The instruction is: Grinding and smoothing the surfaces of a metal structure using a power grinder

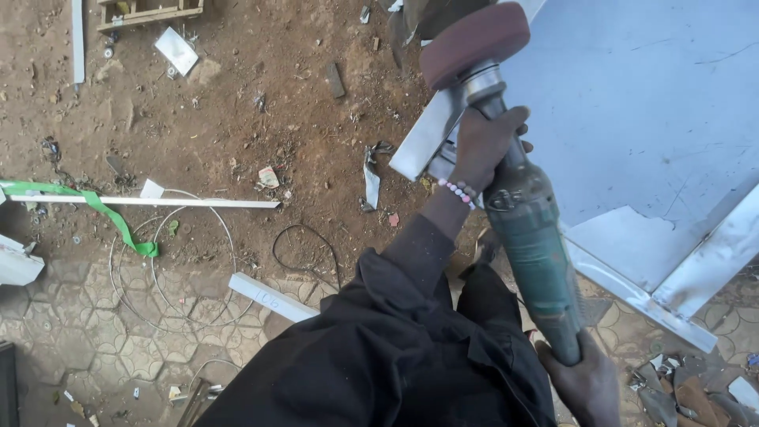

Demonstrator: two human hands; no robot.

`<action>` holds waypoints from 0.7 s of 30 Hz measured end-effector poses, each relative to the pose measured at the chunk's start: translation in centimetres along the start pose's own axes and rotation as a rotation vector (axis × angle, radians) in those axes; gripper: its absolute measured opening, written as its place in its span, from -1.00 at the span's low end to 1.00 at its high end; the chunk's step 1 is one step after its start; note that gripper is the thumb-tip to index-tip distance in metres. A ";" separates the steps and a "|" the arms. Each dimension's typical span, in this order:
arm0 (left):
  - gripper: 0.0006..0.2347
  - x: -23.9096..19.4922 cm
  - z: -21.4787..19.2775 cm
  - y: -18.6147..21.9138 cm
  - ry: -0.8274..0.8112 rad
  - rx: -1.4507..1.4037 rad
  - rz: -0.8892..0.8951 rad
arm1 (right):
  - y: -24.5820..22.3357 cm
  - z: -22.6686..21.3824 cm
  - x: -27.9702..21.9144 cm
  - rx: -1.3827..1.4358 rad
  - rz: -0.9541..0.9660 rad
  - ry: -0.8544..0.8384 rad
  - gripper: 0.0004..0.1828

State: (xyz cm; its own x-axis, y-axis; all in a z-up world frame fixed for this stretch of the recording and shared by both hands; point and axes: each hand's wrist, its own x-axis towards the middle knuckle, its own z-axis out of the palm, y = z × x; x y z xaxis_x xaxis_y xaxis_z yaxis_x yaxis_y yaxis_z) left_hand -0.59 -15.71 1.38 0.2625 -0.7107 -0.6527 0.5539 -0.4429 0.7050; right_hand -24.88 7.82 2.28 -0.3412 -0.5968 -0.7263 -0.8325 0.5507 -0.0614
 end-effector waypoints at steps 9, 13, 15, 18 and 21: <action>-0.61 5.9 0.2 -0.2 0.124 -0.077 0.115 | -2.3 -2.6 5.3 0.065 -0.159 -0.181 -0.51; -0.57 4.4 -1.8 -0.2 0.227 -0.108 0.062 | -2.1 -4.2 7.1 0.027 -0.311 -0.265 -0.73; -0.52 2.7 -1.8 0.2 0.240 -0.059 0.065 | -0.6 -3.8 8.6 -0.027 -0.288 -0.275 -0.59; -0.55 0.8 -1.2 0.6 0.261 -0.029 0.038 | 2.4 -2.7 10.8 -0.101 -0.261 -0.302 -0.37; -0.62 0.2 0.0 0.4 0.278 -0.036 -0.012 | 7.8 0.2 15.3 -0.121 -0.225 -0.337 -0.16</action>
State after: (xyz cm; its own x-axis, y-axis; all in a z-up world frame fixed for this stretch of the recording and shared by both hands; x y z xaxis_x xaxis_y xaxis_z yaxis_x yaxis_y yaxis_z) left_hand -0.35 -16.07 1.53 0.4596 -0.5264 -0.7153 0.5844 -0.4272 0.6899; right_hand -36.53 3.13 -9.48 -0.0001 -0.4590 -0.8885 -0.9221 0.3438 -0.1775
